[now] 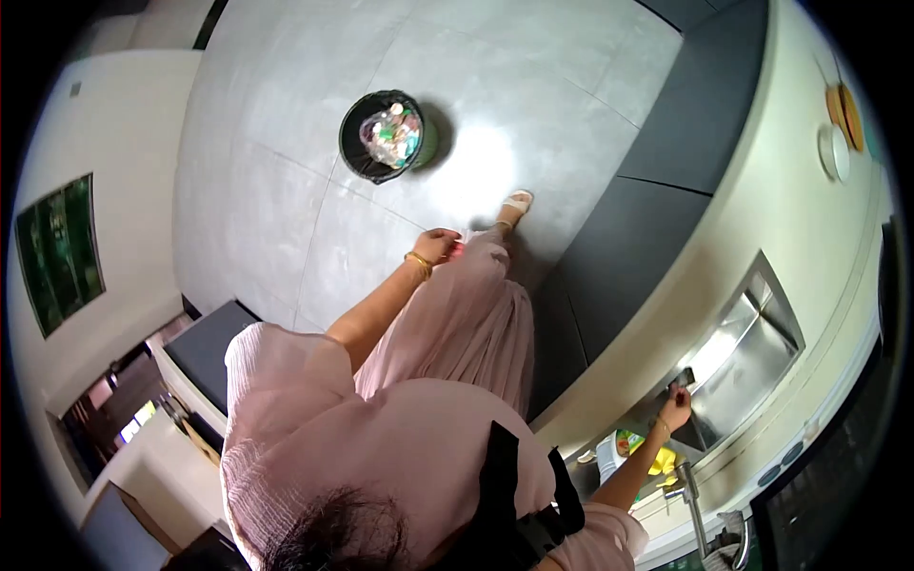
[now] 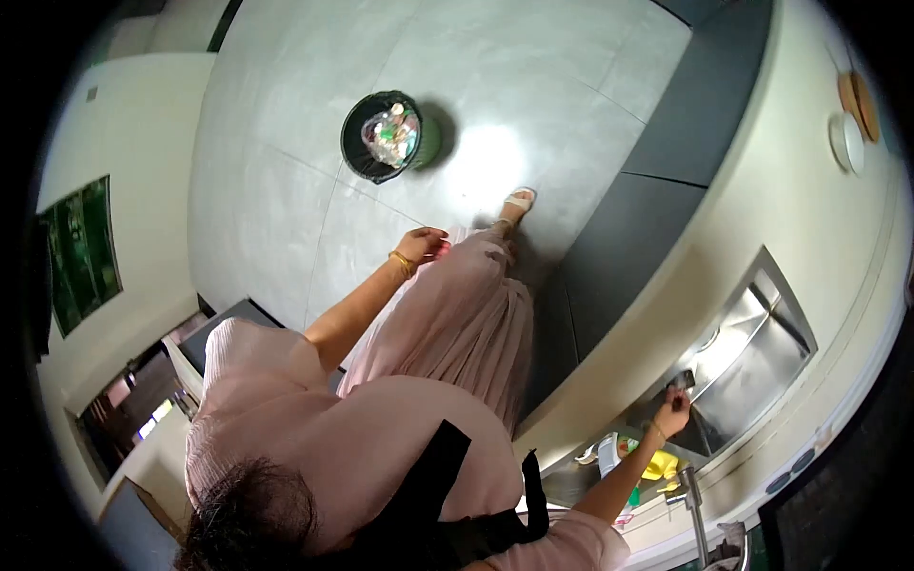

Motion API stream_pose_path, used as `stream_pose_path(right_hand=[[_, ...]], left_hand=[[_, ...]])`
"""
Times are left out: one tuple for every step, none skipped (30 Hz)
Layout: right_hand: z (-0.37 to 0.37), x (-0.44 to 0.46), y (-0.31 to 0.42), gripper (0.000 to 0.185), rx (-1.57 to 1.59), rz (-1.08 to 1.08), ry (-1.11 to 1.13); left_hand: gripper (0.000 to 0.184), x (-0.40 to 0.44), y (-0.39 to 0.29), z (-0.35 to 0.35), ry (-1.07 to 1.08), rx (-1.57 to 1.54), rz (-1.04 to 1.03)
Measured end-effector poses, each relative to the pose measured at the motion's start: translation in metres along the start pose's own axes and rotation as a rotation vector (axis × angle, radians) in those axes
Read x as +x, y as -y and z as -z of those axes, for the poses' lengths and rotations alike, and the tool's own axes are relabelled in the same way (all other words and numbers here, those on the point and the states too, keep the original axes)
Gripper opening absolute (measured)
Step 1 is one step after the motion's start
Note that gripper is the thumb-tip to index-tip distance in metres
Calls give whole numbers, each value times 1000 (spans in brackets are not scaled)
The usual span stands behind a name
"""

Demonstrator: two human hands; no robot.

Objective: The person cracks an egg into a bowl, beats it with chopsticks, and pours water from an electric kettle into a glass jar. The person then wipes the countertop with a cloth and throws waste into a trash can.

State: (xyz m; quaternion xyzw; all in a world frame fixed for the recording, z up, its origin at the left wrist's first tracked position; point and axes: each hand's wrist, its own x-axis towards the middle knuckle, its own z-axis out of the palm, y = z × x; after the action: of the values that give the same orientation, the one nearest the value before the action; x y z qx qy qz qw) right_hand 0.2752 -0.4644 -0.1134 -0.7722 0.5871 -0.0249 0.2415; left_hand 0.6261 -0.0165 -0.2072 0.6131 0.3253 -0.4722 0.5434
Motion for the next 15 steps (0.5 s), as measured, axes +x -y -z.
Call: stream_pose_path(right_hand=[[4, -10, 1, 20, -23, 65, -33], [3, -18, 5, 21, -46, 129, -68], [7, -31, 28, 21, -47, 91, -63], [10, -35, 23, 23, -21, 55, -10], [14, -33, 6, 22, 20, 52, 46], [16, -31, -10, 20, 60, 46, 100], [21, -36, -8, 18, 3, 72, 119], [24, -40, -4, 16, -53, 97, 138], [26, -42, -11, 14, -60, 112, 114], [28, -43, -15, 13, -66, 126, 90], [28, -44, -15, 14, -13, 56, 49], [29, -47, -14, 15, 38, -19, 8], [32, -48, -13, 15, -2, -78, -27], [33, -46, -12, 16, -40, -134, -62], [36, -48, -7, 17, -152, -62, -60]], left_hand=[[18, 7, 5, 19, -44, -108, 37], [20, 17, 9, 38, -85, -215, 74], [21, 32, 16, 59, -130, -287, 104], [22, 51, 25, 80, -175, -354, 136], [23, 73, 36, 102, -201, -411, 152], [24, 89, 40, 119, -242, -479, 167], [23, 102, 40, 131, -300, -525, 165], [23, 117, 40, 144, -359, -569, 162], [28, 135, 41, 157, -362, -618, 145], [28, 152, 42, 167, -360, -626, 150], [34, 171, 39, 174, -351, -662, 134], [41, 190, 38, 183, -341, -693, 123], [60, 216, 42, 191, -352, -728, 112], [74, 235, 41, 195, -362, -782, 114], [77, 250, 39, 197, -365, -841, 97]])
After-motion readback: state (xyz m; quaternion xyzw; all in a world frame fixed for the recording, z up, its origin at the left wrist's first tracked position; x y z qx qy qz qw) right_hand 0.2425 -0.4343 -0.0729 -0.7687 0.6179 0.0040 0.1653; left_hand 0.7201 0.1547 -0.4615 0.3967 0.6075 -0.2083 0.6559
